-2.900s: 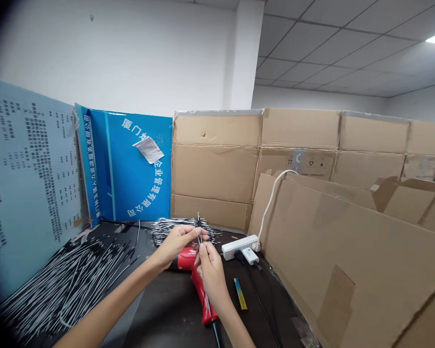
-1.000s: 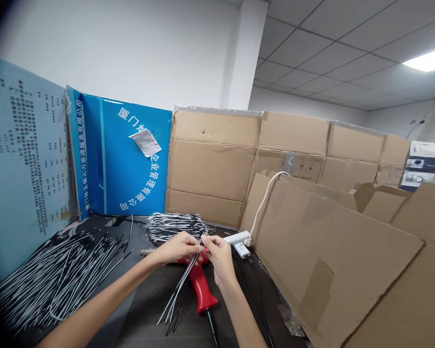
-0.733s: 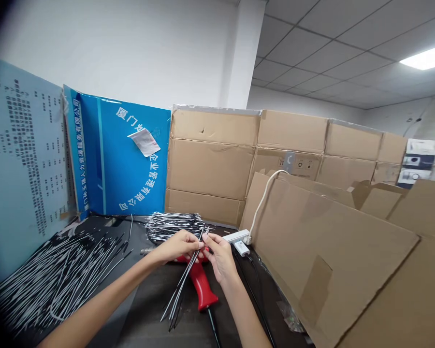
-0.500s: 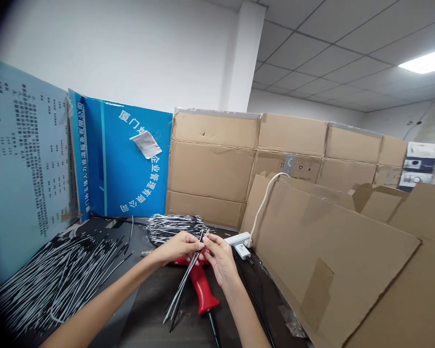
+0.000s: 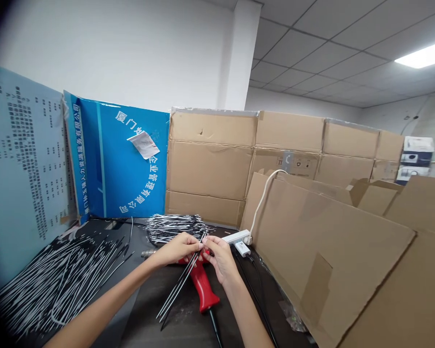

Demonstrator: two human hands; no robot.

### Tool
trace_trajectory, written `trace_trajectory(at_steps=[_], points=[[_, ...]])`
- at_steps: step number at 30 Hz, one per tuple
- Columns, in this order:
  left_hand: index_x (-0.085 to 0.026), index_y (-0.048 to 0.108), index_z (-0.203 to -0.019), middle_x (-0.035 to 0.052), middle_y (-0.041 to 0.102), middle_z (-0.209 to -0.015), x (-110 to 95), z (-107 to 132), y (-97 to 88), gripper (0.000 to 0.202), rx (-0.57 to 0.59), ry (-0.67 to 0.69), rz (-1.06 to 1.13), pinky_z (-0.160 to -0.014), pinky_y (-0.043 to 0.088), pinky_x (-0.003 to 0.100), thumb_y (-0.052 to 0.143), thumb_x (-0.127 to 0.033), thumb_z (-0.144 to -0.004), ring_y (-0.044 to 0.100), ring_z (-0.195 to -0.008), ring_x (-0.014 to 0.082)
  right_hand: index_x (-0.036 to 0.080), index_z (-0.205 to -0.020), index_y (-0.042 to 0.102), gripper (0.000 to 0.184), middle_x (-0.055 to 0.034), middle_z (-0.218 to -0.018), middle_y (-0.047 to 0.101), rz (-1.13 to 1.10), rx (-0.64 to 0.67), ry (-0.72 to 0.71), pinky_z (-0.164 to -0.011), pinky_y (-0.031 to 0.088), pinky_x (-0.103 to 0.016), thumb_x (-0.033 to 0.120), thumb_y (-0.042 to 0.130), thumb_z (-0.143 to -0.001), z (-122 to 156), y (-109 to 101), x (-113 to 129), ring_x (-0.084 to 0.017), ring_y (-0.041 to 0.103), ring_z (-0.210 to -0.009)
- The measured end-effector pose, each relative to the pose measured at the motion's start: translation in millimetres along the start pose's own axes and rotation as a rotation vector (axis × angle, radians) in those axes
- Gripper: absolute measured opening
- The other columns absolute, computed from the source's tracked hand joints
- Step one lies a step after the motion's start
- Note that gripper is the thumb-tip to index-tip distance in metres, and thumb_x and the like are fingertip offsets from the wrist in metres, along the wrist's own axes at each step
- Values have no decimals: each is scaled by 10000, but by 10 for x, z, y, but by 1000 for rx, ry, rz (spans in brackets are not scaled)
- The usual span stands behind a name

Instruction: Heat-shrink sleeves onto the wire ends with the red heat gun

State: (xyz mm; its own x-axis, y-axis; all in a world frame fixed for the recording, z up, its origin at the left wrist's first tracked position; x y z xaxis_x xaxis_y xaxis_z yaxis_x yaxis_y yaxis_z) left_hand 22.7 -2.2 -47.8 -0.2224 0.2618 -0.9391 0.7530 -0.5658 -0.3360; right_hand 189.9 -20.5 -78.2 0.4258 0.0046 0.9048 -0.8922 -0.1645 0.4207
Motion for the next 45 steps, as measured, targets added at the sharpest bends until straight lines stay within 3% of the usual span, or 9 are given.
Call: trace_trajectory(at_steps=[13, 20, 25, 31, 36, 38, 40, 42, 45], points=[[-110, 730, -848, 95, 742, -786, 94, -13, -35, 548, 56, -10, -12, -493, 393, 209, 575, -636, -856, 687, -609, 166, 173, -718, 731, 171, 5, -629, 623, 15, 12, 64, -604, 455, -269, 286, 844, -660, 8, -10, 40, -117, 526, -573], [-117, 703, -829, 91, 739, -762, 87, -26, -66, 577, 63, -52, 51, -541, 429, 222, 605, -686, -811, 697, -630, 171, 174, -764, 735, 271, 10, -647, 617, -49, -22, 18, -612, 469, -271, 380, 879, -663, -6, -7, -10, -123, 541, -598], [-116, 704, -818, 74, 720, -672, 95, -11, -86, 573, 103, -46, 23, -527, 420, 221, 581, -676, -836, 650, -546, 143, 178, -782, 743, 338, -2, -663, 639, -48, -10, 9, -605, 473, -276, 448, 894, -648, 11, 28, -23, -129, 552, -597], [-113, 700, -801, 72, 720, -650, 89, 2, -35, 558, 101, -37, -56, -493, 388, 217, 541, -644, -871, 586, -487, 123, 165, -751, 750, 321, 14, -627, 613, 18, -1, 26, -545, 378, -217, 439, 891, -657, -15, 10, -69, -93, 513, -568], [-114, 721, -792, 42, 697, -622, -25, 46, -85, 539, 47, -21, -274, -512, 420, 230, 549, -618, -876, 615, -532, 149, 158, -809, 778, 355, -22, -696, 690, 47, -79, -7, -568, 393, -234, 439, 897, -627, -18, 19, -103, -118, 563, -618], [-116, 751, -855, 58, 735, -715, -103, 85, -161, 504, 8, 14, -364, -597, 484, 246, 602, -597, -856, 675, -653, 183, 161, -826, 784, 357, -29, -723, 706, 29, -75, 0, -586, 406, -235, 434, 895, -624, 0, 52, -114, -127, 582, -650], [-136, 742, -1076, 90, 769, -965, -176, 123, -230, 493, -67, 80, -345, -744, 538, 272, 668, -557, -830, 713, -876, 223, 164, -812, 784, 327, -27, -734, 710, 13, -52, 7, -593, 410, -230, 406, 894, -622, 18, 88, -132, -124, 584, -660], [-174, 648, -1292, 109, 717, -1206, -221, 149, -256, 584, -131, 154, -279, -854, 550, 296, 715, -503, -814, 691, -1044, 238, 168, -798, 783, 300, -24, -743, 714, -1, -38, 14, -595, 411, -225, 374, 897, -612, 28, 112, -159, -122, 582, -664], [-191, 641, -1298, 104, 710, -1224, -223, 151, -211, 523, -140, 219, -294, -873, 560, 315, 701, -430, -837, 700, -1024, 228, 169, -808, 784, 283, -27, -744, 717, -30, -40, 21, -609, 425, -228, 348, 890, -616, 20, 113, -206, -131, 588, -679]])
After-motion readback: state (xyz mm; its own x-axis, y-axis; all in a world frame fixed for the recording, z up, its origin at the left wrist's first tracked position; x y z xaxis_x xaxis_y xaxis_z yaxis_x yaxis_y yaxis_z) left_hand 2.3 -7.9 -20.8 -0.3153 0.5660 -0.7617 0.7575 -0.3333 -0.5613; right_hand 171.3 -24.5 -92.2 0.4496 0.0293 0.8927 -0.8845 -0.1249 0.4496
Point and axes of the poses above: each hand's wrist, its own z-axis away from the middle knuckle, its own y-axis out of the palm, x = y × z, the point moved 1 cm from there along -z, towards the middle knuckle
